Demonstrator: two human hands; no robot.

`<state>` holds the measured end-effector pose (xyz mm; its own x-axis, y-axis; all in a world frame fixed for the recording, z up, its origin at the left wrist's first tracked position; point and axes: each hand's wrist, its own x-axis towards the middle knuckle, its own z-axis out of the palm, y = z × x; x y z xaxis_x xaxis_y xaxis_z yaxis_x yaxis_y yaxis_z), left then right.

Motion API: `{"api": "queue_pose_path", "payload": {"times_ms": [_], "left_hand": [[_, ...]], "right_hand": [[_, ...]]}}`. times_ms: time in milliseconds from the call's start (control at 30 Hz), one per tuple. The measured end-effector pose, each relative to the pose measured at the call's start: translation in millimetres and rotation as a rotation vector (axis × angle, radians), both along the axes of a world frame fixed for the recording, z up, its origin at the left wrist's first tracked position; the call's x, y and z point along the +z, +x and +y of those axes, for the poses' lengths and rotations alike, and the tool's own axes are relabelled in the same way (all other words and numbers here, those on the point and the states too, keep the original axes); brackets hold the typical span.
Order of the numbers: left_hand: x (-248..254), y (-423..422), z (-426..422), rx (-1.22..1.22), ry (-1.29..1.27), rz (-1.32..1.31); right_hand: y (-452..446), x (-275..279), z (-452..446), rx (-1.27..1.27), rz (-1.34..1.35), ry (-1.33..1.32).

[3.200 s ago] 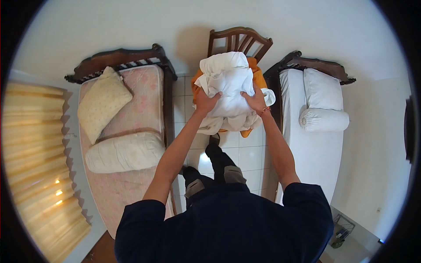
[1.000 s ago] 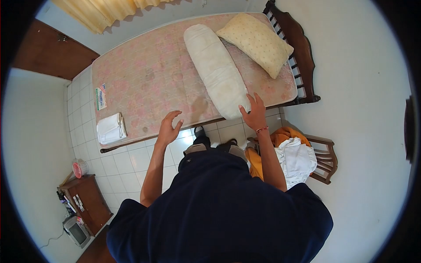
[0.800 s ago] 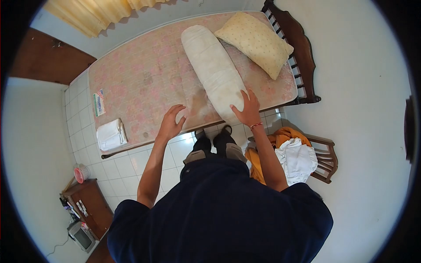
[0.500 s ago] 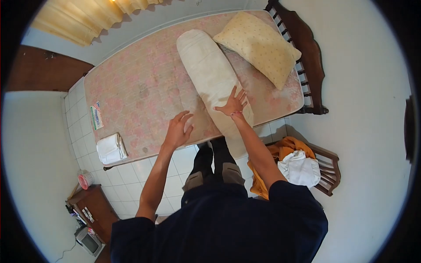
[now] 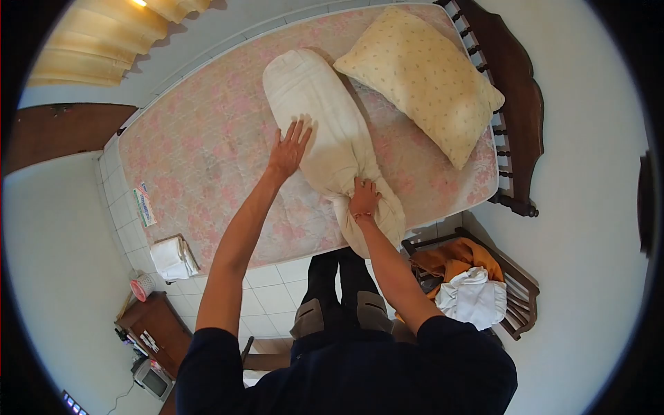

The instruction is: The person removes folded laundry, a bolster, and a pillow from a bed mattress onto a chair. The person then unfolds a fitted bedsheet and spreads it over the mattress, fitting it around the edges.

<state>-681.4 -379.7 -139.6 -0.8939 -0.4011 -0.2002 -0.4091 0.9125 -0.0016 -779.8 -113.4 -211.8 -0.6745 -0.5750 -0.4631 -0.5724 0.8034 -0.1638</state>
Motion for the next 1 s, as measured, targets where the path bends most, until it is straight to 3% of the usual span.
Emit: {"api": "queue_pose_path", "payload": {"times_ms": [67, 133, 267, 333, 433, 467, 500, 567, 767, 900, 1000], "left_hand": [[-2, -17, -14, -0.024, -0.082, -0.002], [0, -30, -23, -0.153, -0.433, -0.183], [-11, -29, -37, -0.301, -0.464, -0.22], [-56, -18, -39, -0.469, -0.294, 0.021], [-64, -10, -32, -0.404, -0.085, -0.058], [-64, -5, -32, -0.436, -0.19, 0.1], [-55, -1, -28, -0.429, -0.186, 0.098], [-26, 8, -26, -0.224, 0.001, -0.073], [77, 95, 7, -0.026, 0.046, 0.036], [78, 166, 61, 0.221, 0.051, -0.071], [16, 206, 97, 0.393, 0.09, -0.286]], "right_hand": [[-9, 13, 15, 0.25, -0.002, -0.267], [-22, 19, 33, 0.347, -0.033, -0.35], [-51, 46, 58, 0.606, -0.08, -0.578], [-60, 70, 63, 0.667, -0.109, -0.593], [-74, 78, 61, 0.749, -0.108, -0.643], [-75, 81, 64, 0.768, -0.085, -0.679], [-79, 87, 65, 0.773, -0.091, -0.676], [-95, 99, 58, 0.652, -0.046, -0.652], [-109, 134, 22, 0.607, 0.069, -0.701], [-82, 126, -15, 0.697, 0.045, -0.743], [-46, 63, -24, 0.772, 0.092, -0.699]]}}
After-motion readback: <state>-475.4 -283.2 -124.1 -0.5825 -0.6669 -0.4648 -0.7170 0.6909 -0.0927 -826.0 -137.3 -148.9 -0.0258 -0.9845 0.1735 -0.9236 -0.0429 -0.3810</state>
